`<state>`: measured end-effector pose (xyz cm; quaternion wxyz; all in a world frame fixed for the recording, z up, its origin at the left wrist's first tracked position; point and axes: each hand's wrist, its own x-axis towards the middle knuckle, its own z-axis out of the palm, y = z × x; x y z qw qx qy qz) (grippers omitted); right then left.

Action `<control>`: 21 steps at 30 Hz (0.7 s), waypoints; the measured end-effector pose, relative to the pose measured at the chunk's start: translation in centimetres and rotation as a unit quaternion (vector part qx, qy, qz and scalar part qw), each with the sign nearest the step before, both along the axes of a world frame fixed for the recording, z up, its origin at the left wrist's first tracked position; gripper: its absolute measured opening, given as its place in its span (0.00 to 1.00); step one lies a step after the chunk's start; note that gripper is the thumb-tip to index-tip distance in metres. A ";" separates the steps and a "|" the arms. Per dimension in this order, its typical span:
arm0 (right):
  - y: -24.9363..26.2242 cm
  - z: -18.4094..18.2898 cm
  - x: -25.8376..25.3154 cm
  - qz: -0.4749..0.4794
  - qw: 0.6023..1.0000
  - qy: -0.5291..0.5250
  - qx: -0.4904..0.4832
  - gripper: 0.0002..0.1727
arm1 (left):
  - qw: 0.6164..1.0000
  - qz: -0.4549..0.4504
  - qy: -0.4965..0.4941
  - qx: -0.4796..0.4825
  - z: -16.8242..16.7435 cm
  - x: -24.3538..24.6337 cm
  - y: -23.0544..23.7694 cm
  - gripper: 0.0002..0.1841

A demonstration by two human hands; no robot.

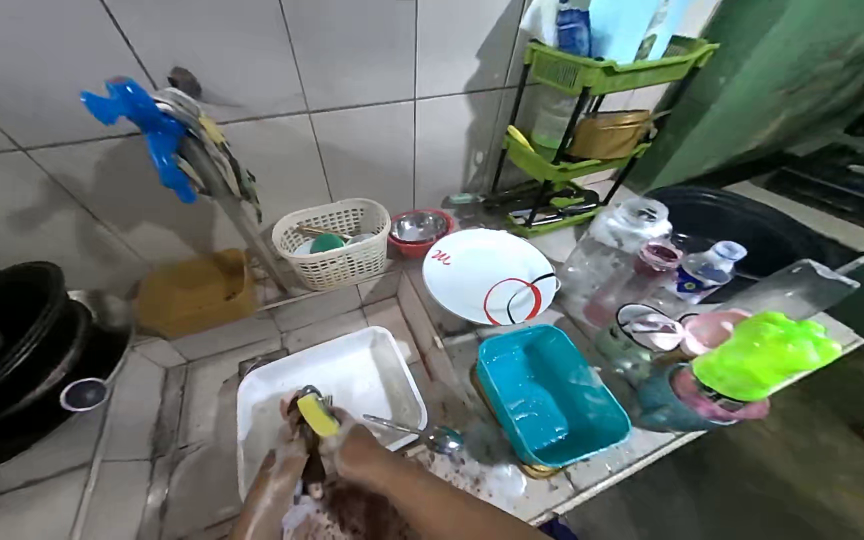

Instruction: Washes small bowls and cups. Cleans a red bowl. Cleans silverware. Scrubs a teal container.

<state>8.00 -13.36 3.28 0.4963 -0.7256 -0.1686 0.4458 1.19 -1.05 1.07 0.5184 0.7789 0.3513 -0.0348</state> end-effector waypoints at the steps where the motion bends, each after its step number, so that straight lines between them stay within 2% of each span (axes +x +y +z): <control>1: -0.4 0.4 0.0 0.007 1.000 -0.017 -0.015 0.32 | 0.999 -0.019 0.001 0.036 -0.7 -0.2 1.0 0.26; 4: -4.2 1.9 1.1 -0.029 0.995 -0.092 -0.005 0.33 | 0.981 -0.035 -0.038 0.186 -1.6 -0.3 2.4 0.30; 7: -11.5 3.8 2.3 -0.173 0.962 -0.209 0.017 0.29 | 0.948 -0.118 -0.090 0.280 2.0 0.1 -1.5 0.27; 9: -16.7 4.9 3.0 -0.276 0.921 -0.272 -0.039 0.30 | 0.929 -0.246 -0.094 0.261 2.6 1.3 -4.8 0.24; 10: -19.2 5.1 3.3 -0.318 0.899 -0.292 -0.069 0.31 | 0.912 -0.312 -0.096 0.249 1.8 2.3 -6.1 0.23; 12: -23.2 4.7 3.5 -0.391 0.863 -0.295 -0.122 0.33 | 0.886 -0.382 -0.080 0.249 -0.2 4.4 -8.0 0.23; 15: -27.1 2.7 2.7 -0.446 0.840 -0.288 -0.109 0.40 | 0.895 -0.375 0.024 0.240 -2.2 7.1 -8.0 0.25; 18: -28.8 2.3 1.5 -0.464 0.831 -0.292 -0.091 0.37 | 0.902 -0.355 0.096 0.225 -3.6 7.6 -6.0 0.21; 21: -30.1 1.8 1.8 -0.465 0.808 -0.349 -0.094 0.37 | 0.896 -0.340 0.153 0.242 -2.3 7.0 -4.7 0.18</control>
